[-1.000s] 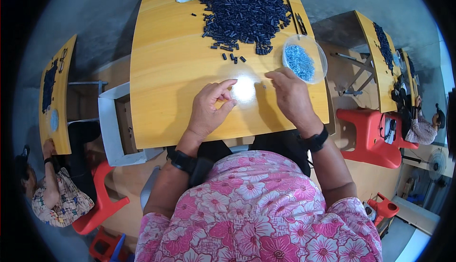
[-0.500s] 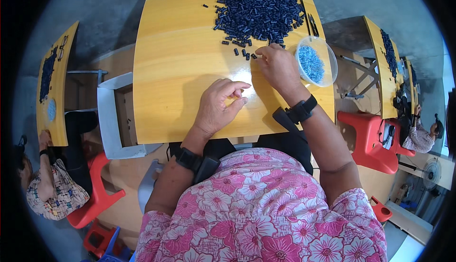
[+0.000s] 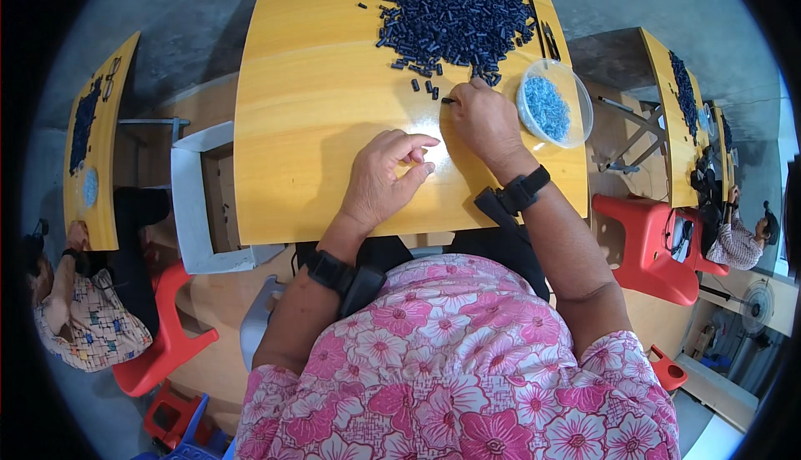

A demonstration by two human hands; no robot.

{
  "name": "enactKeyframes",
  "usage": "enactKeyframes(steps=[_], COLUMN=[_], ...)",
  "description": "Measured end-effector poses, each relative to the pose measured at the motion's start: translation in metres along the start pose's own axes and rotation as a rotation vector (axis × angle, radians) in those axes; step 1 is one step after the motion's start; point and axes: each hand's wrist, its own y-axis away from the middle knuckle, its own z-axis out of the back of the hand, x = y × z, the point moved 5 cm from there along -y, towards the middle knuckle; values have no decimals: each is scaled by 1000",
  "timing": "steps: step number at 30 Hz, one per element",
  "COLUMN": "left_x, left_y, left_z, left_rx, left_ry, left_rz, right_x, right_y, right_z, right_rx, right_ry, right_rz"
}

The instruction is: Assembling small black plastic components by inserting small blue pieces into them.

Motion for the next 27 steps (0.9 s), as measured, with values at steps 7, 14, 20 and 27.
enactKeyframes(steps=[7,14,20,27], left_x=[3,4,5,3], left_y=[0,0,1,-2], left_z=[-2,-2,-3,-1], left_rx=[-30,-21,-21,-29], left_ry=[32,4,22,-16], left_rz=[28,34,37,12], right_x=[-3,4,0,-26], right_y=[14,18,14,9], right_z=[5,11,9,1], right_rx=[-8,-57,-55,-23], right_ry=[-34,-139,-166,-302], right_rz=[23,61,88,-73])
